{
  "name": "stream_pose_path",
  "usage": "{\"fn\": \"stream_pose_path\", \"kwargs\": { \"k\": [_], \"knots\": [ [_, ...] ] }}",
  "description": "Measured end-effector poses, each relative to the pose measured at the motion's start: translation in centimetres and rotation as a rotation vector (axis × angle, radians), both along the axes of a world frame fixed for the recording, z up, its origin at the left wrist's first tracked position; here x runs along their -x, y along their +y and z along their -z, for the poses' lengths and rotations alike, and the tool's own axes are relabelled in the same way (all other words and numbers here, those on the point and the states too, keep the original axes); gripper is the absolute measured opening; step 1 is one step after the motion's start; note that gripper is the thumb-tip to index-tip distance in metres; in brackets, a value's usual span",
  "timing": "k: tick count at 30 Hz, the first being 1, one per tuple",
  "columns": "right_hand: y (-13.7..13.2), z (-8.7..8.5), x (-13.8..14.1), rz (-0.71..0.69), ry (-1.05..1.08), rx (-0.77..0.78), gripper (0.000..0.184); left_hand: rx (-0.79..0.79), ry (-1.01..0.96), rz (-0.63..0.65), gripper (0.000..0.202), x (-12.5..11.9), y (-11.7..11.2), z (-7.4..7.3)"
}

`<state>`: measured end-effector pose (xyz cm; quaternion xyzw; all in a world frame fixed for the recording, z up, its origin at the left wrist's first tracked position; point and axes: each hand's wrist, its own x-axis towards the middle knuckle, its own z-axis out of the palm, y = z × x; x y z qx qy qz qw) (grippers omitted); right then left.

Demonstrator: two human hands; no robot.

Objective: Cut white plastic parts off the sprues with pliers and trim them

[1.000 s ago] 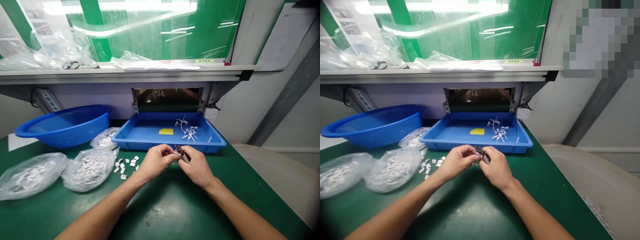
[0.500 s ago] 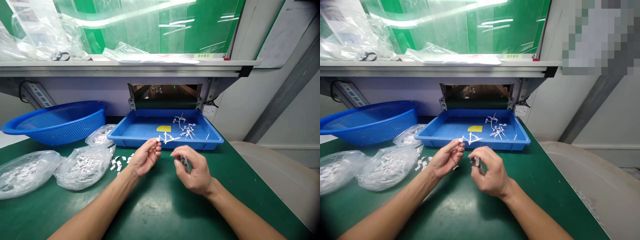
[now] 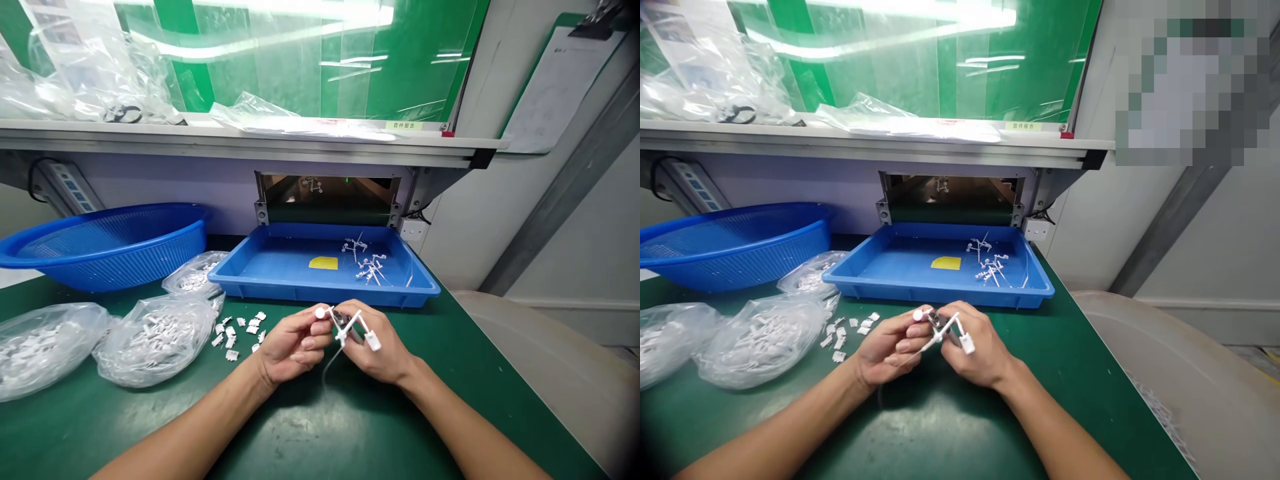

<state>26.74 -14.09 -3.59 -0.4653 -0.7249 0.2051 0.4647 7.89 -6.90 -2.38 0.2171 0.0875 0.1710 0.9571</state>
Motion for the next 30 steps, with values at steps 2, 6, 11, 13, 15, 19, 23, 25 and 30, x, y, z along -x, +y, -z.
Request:
{"fn": "stream_pose_path", "kwargs": {
  "k": [2, 6, 11, 13, 15, 19, 23, 25, 30],
  "knots": [
    [-0.1, -0.2, -0.1, -0.004, 0.138, 0.105, 0.027, 0.010, 0.013, 0.003, 0.010, -0.3, 0.0, 0.3],
    [0.1, -0.2, -0.2, -0.138, 0.491, 0.357, 0.040, 0.012, 0.057, -0.065, 0.008, -0.6, -0.2, 0.4],
    [0.3, 0.3, 0.4, -0.224, 0.732, 0.425, 0.036, 0.036, 0.134, -0.163, 0.020, -1.2, -0.6, -0.2],
    [0.4, 0.5, 0.5, -0.196, 0.785, 0.435, 0.032, 0.055, 0.170, -0.214, 0.022, -1.4, -0.6, -0.3],
    [0.5, 0.7, 0.5, -0.164, 0.794, 0.433, 0.032, 0.062, 0.189, -0.258, 0.021, -1.6, -0.5, -0.3],
    [0.7, 0.8, 0.2, -0.079, 0.709, 0.429, 0.029, -0.128, 0.222, -0.367, 0.031, -1.9, -0.8, 0.0],
    [0.7, 0.7, 0.0, -0.029, 0.522, 0.379, 0.024, -0.342, 0.355, -0.528, 0.033, -2.3, -1.2, 0.4],
    [0.6, 0.5, 0.1, -0.023, 0.422, 0.359, 0.022, -0.373, 0.403, -0.585, 0.030, -2.4, -1.1, 0.6],
    [0.4, 0.2, 0.2, -0.023, 0.308, 0.348, 0.027, -0.431, 0.420, -0.565, 0.031, -2.2, -0.7, 0.8]
  ]
}}
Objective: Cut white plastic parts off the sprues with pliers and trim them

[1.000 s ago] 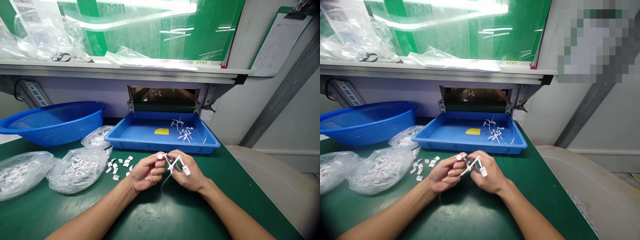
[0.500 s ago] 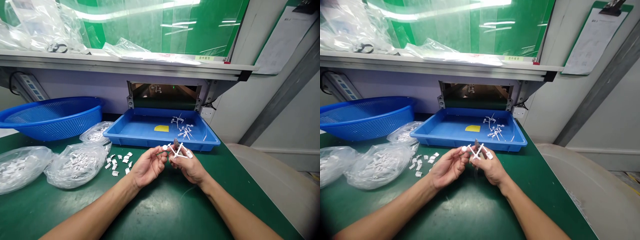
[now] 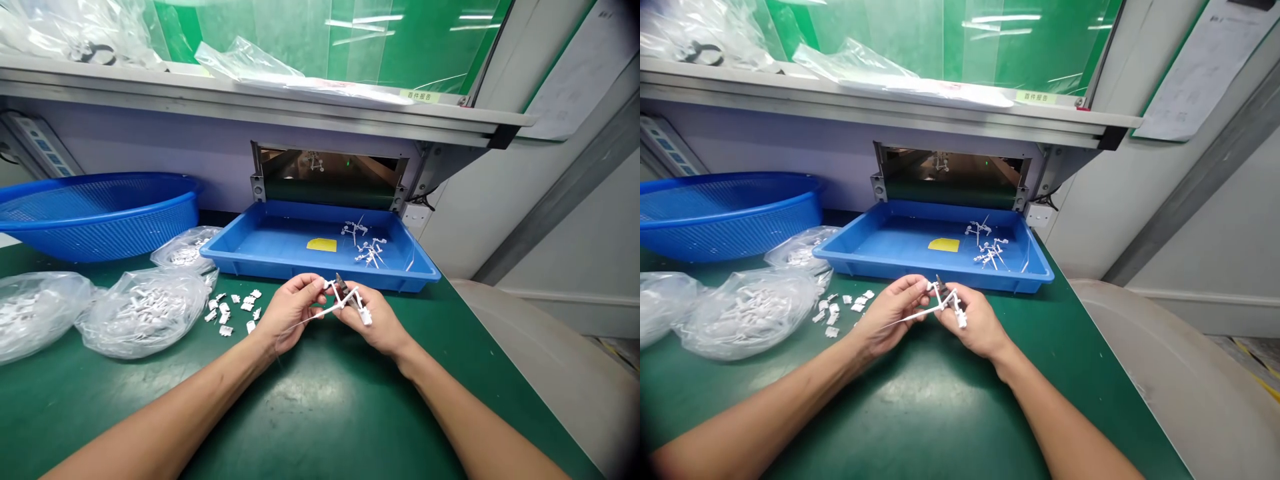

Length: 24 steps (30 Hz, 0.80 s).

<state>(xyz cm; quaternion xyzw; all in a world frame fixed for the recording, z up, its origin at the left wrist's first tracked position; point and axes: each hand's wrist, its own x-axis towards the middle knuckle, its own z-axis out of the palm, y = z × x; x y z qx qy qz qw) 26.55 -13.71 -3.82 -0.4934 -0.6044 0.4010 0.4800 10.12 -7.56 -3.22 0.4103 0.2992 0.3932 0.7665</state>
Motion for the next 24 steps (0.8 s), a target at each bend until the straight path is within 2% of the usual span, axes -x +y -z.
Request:
{"fn": "stream_pose_path", "kwargs": {
  "k": [4, 6, 9, 13, 18, 24],
  "knots": [
    [-0.2, -0.1, 0.2, -0.029, -0.046, -0.041, 0.024, -0.069, 0.030, 0.060, 0.032, 0.1, 0.0, -0.3],
    [-0.3, 0.0, 0.2, -0.013, -0.082, -0.064, 0.024, -0.056, 0.023, 0.059, 0.032, 0.2, 0.1, -0.4],
    [-0.2, 0.4, 0.2, 0.124, -0.207, -0.119, 0.026, 0.010, -0.023, 0.082, 0.032, 0.3, 0.2, -0.4],
    [0.1, 1.1, -0.2, 0.279, -0.487, -0.230, 0.013, 0.058, -0.102, 0.139, 0.028, 0.4, 0.2, -0.3],
    [0.3, 1.6, -0.7, 0.292, -0.584, -0.250, 0.015, 0.119, -0.171, 0.138, 0.025, 0.3, 0.0, -0.4],
    [0.2, 1.5, -1.1, 0.219, -0.638, -0.280, 0.029, 0.099, -0.158, 0.183, 0.023, 0.4, -0.1, -0.1]
  ]
}}
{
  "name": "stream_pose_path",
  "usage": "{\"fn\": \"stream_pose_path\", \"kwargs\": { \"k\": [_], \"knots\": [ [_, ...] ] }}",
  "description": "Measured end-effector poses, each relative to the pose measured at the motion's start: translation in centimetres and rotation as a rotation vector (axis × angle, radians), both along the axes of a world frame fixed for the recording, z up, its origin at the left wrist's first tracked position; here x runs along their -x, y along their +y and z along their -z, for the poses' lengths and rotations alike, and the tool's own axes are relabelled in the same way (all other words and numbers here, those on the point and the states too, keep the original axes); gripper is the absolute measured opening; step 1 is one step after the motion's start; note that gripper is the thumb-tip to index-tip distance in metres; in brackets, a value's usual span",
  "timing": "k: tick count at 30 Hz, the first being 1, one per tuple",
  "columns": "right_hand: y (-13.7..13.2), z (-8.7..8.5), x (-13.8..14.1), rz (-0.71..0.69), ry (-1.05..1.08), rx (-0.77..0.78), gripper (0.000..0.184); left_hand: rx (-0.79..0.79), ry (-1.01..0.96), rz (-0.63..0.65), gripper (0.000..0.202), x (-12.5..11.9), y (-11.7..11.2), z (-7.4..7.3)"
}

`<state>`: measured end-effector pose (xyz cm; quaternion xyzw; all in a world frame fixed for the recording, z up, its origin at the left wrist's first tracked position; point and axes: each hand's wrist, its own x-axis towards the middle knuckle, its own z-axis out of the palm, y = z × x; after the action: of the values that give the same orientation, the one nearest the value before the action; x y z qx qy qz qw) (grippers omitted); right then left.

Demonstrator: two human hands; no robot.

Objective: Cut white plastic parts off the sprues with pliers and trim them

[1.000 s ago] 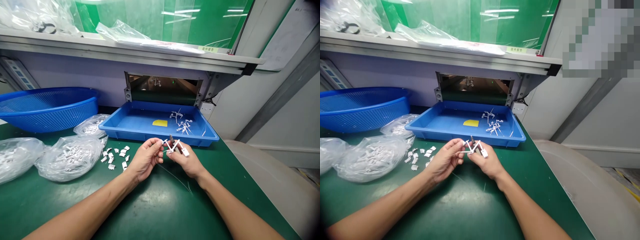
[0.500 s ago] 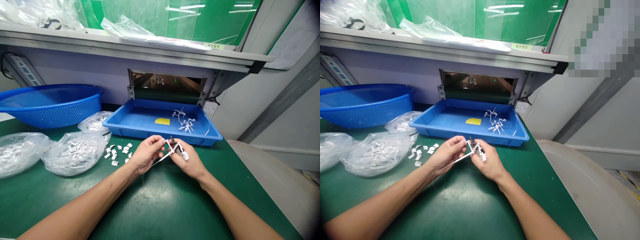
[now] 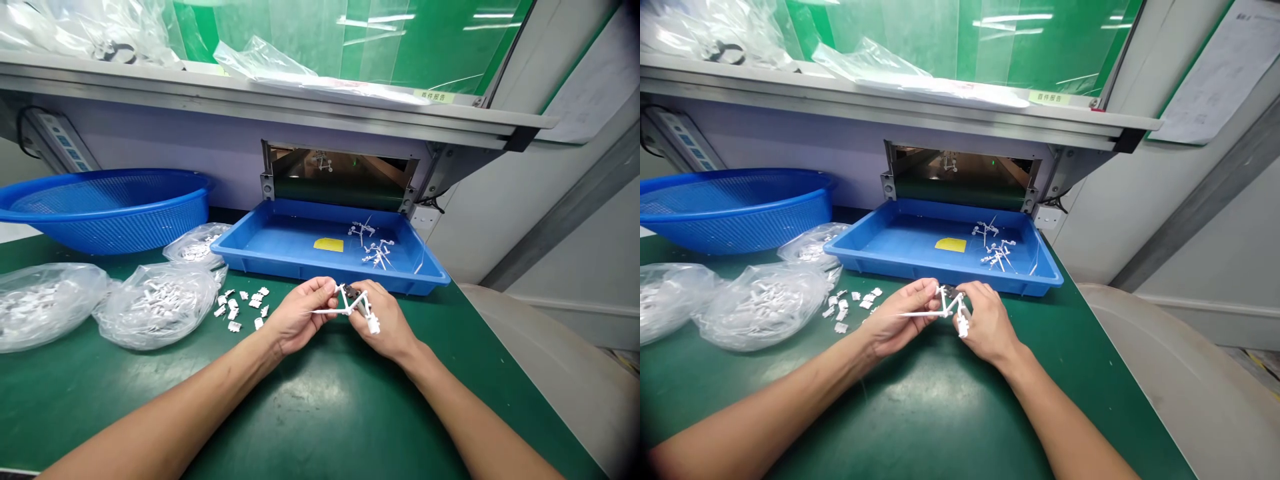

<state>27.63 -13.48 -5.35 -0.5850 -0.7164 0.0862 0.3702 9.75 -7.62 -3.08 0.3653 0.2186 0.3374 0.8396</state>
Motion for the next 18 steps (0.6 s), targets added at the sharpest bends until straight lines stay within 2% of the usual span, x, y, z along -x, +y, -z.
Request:
{"fn": "stream_pose_path", "kwargs": {
  "k": [11, 18],
  "knots": [
    [-0.02, 0.10, 0.14, -0.018, -0.038, -0.012, 0.025, 0.057, -0.012, -0.021, 0.018, -0.18, -0.23, 0.20],
    [0.08, 0.17, -0.28, -0.039, -0.104, 0.101, 0.004, 0.134, -0.043, 0.035, 0.016, -0.13, 0.16, 0.85]
  ]
}}
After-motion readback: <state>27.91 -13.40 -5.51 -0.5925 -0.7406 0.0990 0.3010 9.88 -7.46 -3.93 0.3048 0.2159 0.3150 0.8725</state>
